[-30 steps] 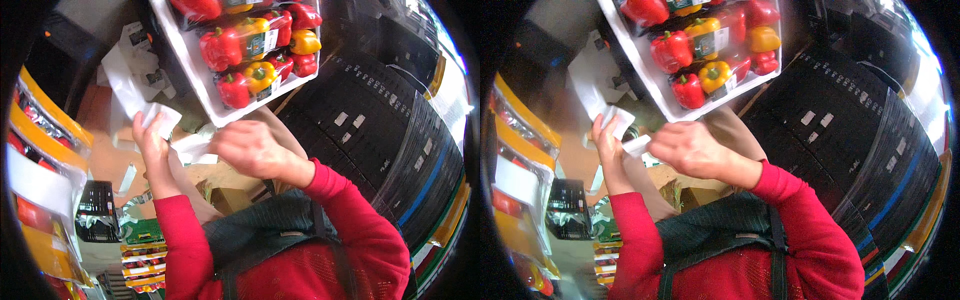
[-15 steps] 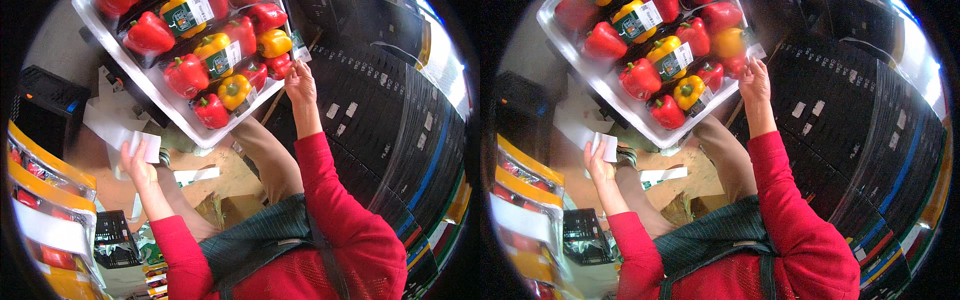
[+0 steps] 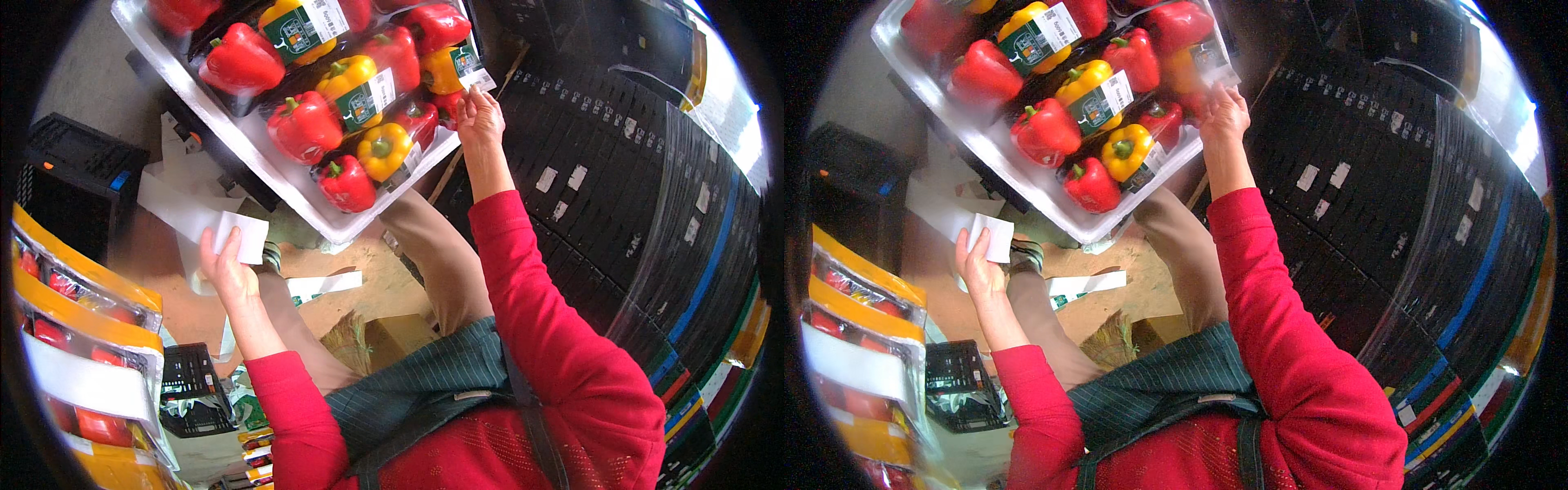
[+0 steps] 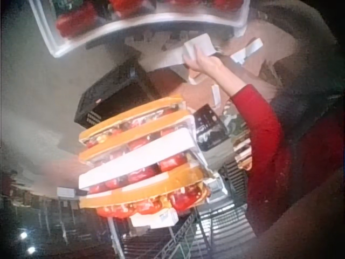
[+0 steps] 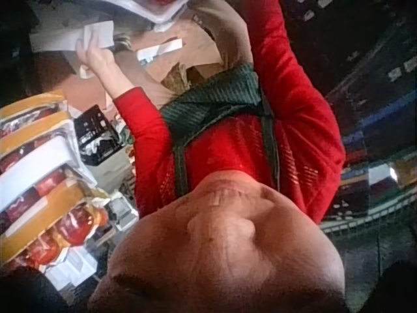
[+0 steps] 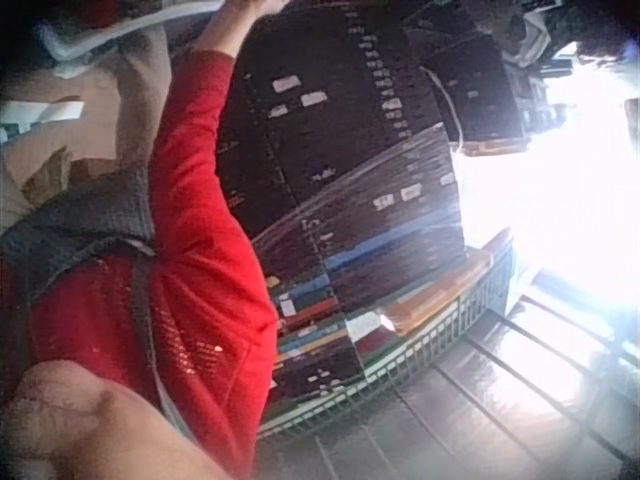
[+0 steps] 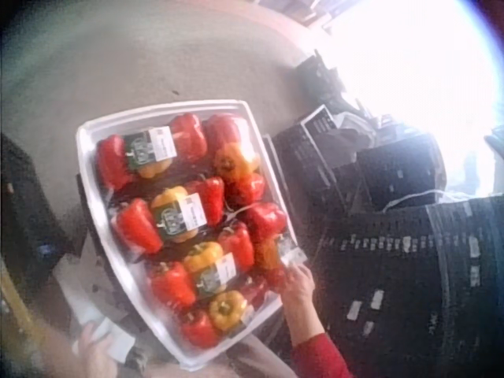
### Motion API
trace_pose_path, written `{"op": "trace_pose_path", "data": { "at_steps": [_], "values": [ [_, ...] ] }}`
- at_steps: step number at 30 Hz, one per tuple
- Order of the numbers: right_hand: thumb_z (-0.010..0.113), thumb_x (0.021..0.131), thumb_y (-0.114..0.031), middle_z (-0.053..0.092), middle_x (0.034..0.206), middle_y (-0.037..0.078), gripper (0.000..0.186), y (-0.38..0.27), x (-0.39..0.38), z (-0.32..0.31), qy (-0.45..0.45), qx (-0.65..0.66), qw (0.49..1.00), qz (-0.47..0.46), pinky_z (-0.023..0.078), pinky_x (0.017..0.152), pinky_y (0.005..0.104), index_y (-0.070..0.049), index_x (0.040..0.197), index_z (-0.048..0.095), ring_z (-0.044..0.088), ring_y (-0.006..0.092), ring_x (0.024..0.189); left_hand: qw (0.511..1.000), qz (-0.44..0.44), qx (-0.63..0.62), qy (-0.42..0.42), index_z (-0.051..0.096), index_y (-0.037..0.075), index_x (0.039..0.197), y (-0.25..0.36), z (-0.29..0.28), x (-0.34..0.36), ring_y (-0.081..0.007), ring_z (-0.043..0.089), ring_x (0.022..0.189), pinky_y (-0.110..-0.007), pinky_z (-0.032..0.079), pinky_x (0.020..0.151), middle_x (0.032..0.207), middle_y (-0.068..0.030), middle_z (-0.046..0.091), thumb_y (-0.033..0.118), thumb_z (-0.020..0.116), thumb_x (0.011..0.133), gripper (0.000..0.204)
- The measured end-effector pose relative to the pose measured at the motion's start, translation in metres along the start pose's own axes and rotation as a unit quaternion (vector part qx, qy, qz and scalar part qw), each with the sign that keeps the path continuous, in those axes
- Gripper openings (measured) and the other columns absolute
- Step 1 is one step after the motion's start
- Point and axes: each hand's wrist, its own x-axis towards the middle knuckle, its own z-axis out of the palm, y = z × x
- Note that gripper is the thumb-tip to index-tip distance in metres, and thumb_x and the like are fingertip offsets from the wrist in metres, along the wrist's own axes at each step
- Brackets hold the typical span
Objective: The person applies adhesive labels to multiple pre-packaged trays of red and yellow bell peppers. They tear labels from a roll, smooth them onto the plastic wrap, and place the labeled trays into a cardboard box.
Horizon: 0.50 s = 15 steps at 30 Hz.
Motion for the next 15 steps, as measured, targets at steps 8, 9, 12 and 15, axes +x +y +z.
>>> {"op": "trace_pose_path", "data": {
  "at_steps": [8, 9, 12, 15],
  "values": [
    [0.078, 0.071, -0.006, 0.064, 0.088, 0.016, 0.039, 0.004, 0.027, -0.011, -0.002, -0.140, 0.990, -0.017, 0.054, 0.048, 0.0398, 0.000, 0.098, 0.051, 0.067, 0.0301, 0.068, 1.000, -0.004, -0.026, 0.001, 0.033, -0.006, 0.133, -0.005, -0.005, 0.002, -0.0268, 0.057, 0.105, -0.038, 0.050, 0.088, 0.118, -0.0183, 0.052, -0.011, 0.062, 0.075, 0.066],
    [0.081, 0.069, -0.009, 0.064, 0.082, 0.016, 0.034, -0.003, 0.039, -0.009, 0.006, -0.272, 0.962, 0.002, 0.055, 0.047, 0.0414, 0.001, 0.088, 0.055, 0.066, 0.0292, 0.065, 0.999, -0.003, -0.046, -0.002, 0.033, -0.005, 0.133, -0.006, -0.006, 0.002, -0.0274, 0.057, 0.104, -0.039, 0.051, 0.086, 0.118, -0.0184, 0.052, -0.011, 0.062, 0.073, 0.067],
    [0.081, 0.072, -0.024, 0.065, 0.081, 0.017, 0.037, -0.008, 0.058, -0.012, -0.004, -0.263, 0.959, 0.106, 0.052, 0.045, 0.0366, 0.004, 0.084, 0.060, 0.063, 0.0259, 0.058, 0.998, 0.016, -0.064, 0.008, 0.036, -0.007, 0.131, -0.011, -0.005, 0.001, -0.0269, 0.056, 0.106, -0.037, 0.048, 0.090, 0.118, -0.0182, 0.054, -0.004, 0.067, 0.074, 0.065],
    [0.083, 0.067, -0.039, 0.066, 0.081, 0.015, 0.058, -0.015, 0.061, -0.008, -0.004, -0.389, 0.917, 0.087, 0.050, 0.050, 0.0337, 0.011, 0.086, 0.062, 0.064, 0.0272, 0.068, 0.999, 0.005, -0.039, -0.008, 0.032, -0.005, 0.135, -0.012, -0.007, -0.005, -0.0248, 0.053, 0.110, -0.036, 0.047, 0.092, 0.124, -0.0168, 0.049, -0.004, 0.069, 0.073, 0.072]
  ]
}}
